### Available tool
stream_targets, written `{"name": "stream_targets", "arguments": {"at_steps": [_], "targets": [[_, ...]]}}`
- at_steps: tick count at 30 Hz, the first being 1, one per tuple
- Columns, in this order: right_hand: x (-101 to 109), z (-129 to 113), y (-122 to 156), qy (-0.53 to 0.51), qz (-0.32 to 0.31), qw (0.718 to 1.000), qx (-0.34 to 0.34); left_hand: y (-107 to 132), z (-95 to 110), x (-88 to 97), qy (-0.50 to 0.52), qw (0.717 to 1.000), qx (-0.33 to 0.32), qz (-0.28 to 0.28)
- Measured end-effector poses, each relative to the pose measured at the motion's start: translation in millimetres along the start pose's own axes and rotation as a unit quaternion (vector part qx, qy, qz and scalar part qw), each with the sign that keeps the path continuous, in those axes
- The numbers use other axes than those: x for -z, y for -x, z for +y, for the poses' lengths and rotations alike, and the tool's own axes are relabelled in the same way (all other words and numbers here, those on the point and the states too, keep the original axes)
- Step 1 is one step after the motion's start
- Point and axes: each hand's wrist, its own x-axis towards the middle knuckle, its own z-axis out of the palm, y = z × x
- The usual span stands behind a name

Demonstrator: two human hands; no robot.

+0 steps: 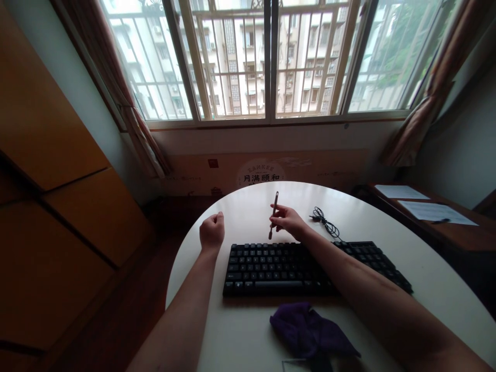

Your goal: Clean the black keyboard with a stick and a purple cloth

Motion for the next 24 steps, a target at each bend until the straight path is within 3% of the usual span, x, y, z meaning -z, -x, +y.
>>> {"name": "stream_targets", "arguments": {"at_steps": [7, 9, 14, 21, 24], "targets": [[-2, 4, 3, -0.019, -0.126, 0.991, -0.044, 0, 1, -0.3, 0.004, 1.0, -0.005, 0.002], [-4, 3, 4, -0.001, -0.12, 0.992, -0.034, -1, 1, -0.7, 0.001, 1.0, -0.006, 0.004], [-3, -2, 2, 0.039, -0.024, 0.999, 0.011, 0, 1, -0.9, 0.001, 1.0, -0.009, 0.003], [-7, -4, 7, 0.032, -0.133, 0.99, -0.021, 0, 1, -0.2, 0.006, 1.0, -0.009, 0.001], [-10, -5, 7, 0.087, -0.082, 0.993, 0.003, 0, 1, 0.1, 0.009, 1.0, -0.009, 0.0]]}}
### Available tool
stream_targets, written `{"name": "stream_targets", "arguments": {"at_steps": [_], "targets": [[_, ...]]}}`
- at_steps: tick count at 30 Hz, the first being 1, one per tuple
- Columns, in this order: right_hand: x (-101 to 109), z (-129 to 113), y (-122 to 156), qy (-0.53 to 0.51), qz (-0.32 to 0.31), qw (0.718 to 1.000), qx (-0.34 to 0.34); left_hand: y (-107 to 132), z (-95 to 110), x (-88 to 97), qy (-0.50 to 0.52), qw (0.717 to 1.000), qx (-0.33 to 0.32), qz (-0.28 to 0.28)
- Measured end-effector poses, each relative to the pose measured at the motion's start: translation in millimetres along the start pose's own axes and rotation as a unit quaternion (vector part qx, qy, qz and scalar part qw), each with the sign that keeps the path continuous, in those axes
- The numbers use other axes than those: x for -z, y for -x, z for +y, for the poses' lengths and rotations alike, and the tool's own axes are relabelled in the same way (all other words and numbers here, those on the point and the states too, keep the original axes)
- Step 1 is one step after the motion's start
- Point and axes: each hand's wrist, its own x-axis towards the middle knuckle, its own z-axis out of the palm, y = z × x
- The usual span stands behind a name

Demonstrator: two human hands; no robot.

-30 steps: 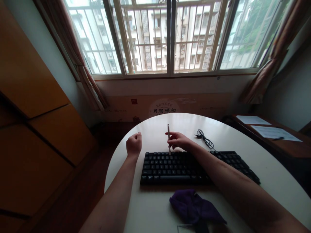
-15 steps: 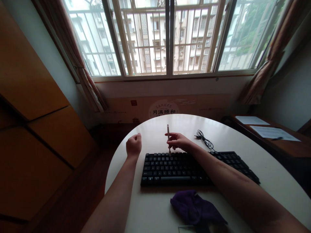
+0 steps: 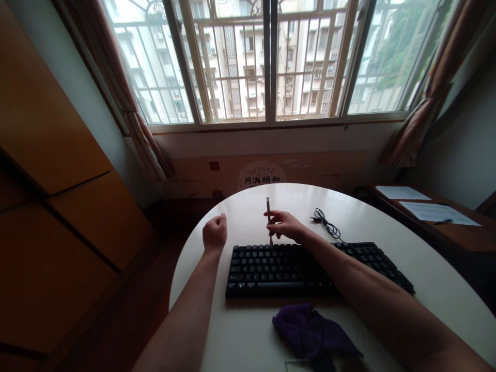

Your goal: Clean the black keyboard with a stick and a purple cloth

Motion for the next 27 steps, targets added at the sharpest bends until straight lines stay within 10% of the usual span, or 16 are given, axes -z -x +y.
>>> {"name": "stream_targets", "arguments": {"at_steps": [6, 13, 27], "targets": [[10, -26, 2, 0.084, 0.096, 0.989, 0.068, 2, 5, 2.0, 0.003, 1.0, -0.013, -0.005], [62, -64, 23, 0.142, -0.096, 0.984, -0.056, 4, 10, 2.9, -0.004, 0.998, -0.058, -0.02], [92, -1, 20, -0.018, -0.135, 0.966, -0.219, 3, 6, 1.4, -0.02, 0.998, -0.049, -0.028]]}}
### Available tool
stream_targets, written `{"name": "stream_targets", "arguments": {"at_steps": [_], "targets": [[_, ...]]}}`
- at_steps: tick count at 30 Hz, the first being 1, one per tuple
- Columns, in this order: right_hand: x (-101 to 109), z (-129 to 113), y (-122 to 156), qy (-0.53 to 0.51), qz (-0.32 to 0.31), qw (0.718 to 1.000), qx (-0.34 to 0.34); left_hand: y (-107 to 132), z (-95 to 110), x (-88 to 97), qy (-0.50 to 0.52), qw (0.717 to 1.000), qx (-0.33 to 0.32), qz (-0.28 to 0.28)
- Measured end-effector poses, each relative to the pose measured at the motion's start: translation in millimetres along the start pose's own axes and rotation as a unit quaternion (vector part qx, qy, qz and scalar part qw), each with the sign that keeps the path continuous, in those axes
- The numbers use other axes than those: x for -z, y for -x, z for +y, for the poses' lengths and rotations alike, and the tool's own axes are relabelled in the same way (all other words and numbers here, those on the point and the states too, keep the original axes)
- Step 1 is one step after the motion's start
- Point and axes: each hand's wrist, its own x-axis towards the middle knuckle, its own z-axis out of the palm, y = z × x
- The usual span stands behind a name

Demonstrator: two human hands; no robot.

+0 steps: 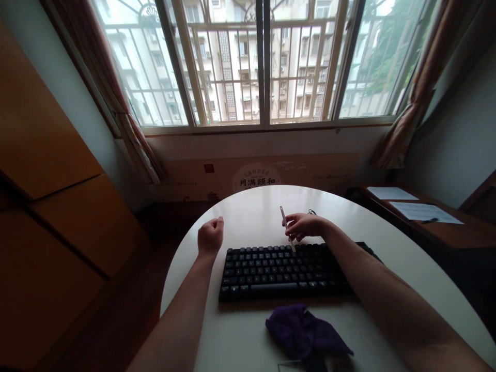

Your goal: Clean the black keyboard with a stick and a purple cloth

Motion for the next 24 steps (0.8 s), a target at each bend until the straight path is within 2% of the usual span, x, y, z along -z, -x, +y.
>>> {"name": "stream_targets", "arguments": {"at_steps": [3, 9, 11, 15, 17, 22, 24], "targets": [[3, 0, -2, 0.004, 0.016, 1.0, 0.018, 0, 0, -0.9, -0.003, 1.0, -0.001, -0.001], [17, -5, 3, 0.01, 0.118, 0.991, 0.07, 0, -1, -1.5, -0.004, 1.0, 0.002, -0.005], [17, -6, 6, 0.004, 0.107, 0.992, 0.069, 1, -1, -1.2, -0.004, 1.0, 0.003, -0.006], [6, -7, 6, 0.014, 0.039, 0.998, 0.037, 1, 0, -0.8, -0.004, 1.0, 0.006, -0.005], [2, -7, 3, 0.032, 0.045, 0.998, 0.031, 0, 0, -0.6, -0.003, 1.0, 0.007, -0.004], [7, -11, -1, 0.086, 0.204, 0.972, 0.081, 0, 0, -0.8, -0.001, 1.0, 0.007, -0.006], [10, -14, 2, 0.076, 0.216, 0.969, 0.088, 0, 0, -1.1, -0.001, 1.0, 0.005, -0.006]]}}
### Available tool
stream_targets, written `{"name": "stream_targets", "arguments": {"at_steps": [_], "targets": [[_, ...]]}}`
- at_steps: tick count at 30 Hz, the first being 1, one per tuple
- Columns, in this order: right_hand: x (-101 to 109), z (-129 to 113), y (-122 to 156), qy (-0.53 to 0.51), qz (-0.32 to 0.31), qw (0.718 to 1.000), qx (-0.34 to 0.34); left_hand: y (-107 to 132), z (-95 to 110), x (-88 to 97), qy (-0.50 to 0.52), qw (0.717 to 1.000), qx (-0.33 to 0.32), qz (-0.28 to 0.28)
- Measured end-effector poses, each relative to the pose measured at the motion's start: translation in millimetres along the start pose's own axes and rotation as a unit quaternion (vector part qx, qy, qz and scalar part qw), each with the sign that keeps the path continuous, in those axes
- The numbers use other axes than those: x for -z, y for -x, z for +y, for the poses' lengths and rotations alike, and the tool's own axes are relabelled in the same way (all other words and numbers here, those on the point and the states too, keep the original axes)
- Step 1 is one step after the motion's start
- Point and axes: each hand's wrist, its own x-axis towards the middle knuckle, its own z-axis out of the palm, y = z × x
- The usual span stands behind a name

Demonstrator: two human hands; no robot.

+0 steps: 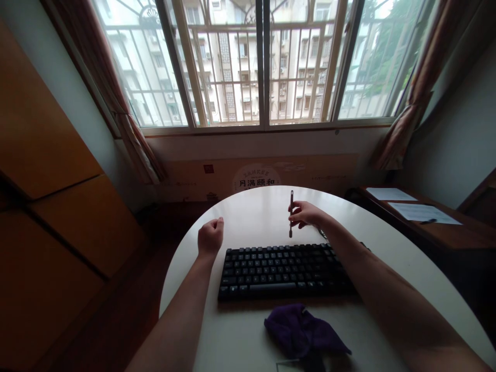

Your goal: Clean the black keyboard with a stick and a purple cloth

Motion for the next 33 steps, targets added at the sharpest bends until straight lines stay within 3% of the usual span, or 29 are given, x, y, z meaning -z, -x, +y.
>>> {"name": "stream_targets", "arguments": {"at_steps": [6, 8, 10, 14, 19, 22, 28, 33], "targets": [[-5, -4, 8, -0.019, -0.163, 0.986, -0.03, 0, 0, -0.8, -0.001, 1.0, 0.001, -0.007], [-10, -5, 8, 0.003, -0.16, 0.987, -0.031, 0, 0, -0.6, -0.002, 1.0, 0.001, -0.007], [-11, -9, 7, 0.028, -0.116, 0.993, -0.013, 0, 0, -0.2, -0.001, 1.0, -0.004, -0.004], [8, -23, 15, 0.061, -0.026, 0.997, 0.027, 1, 1, 0.8, -0.003, 1.0, -0.005, -0.007], [54, -28, 38, 0.055, -0.126, 0.991, -0.003, 1, 1, 0.9, 0.001, 1.0, -0.002, -0.014], [69, -20, 45, 0.053, -0.178, 0.982, -0.043, 0, 2, 0.5, -0.008, 1.0, -0.006, -0.013], [66, 0, 39, 0.04, -0.25, 0.964, -0.086, 1, 4, 2.2, -0.009, 1.0, -0.001, -0.016], [63, 14, 34, 0.017, -0.263, 0.961, -0.087, 2, 3, 3.0, -0.01, 1.0, 0.004, -0.014]]}}
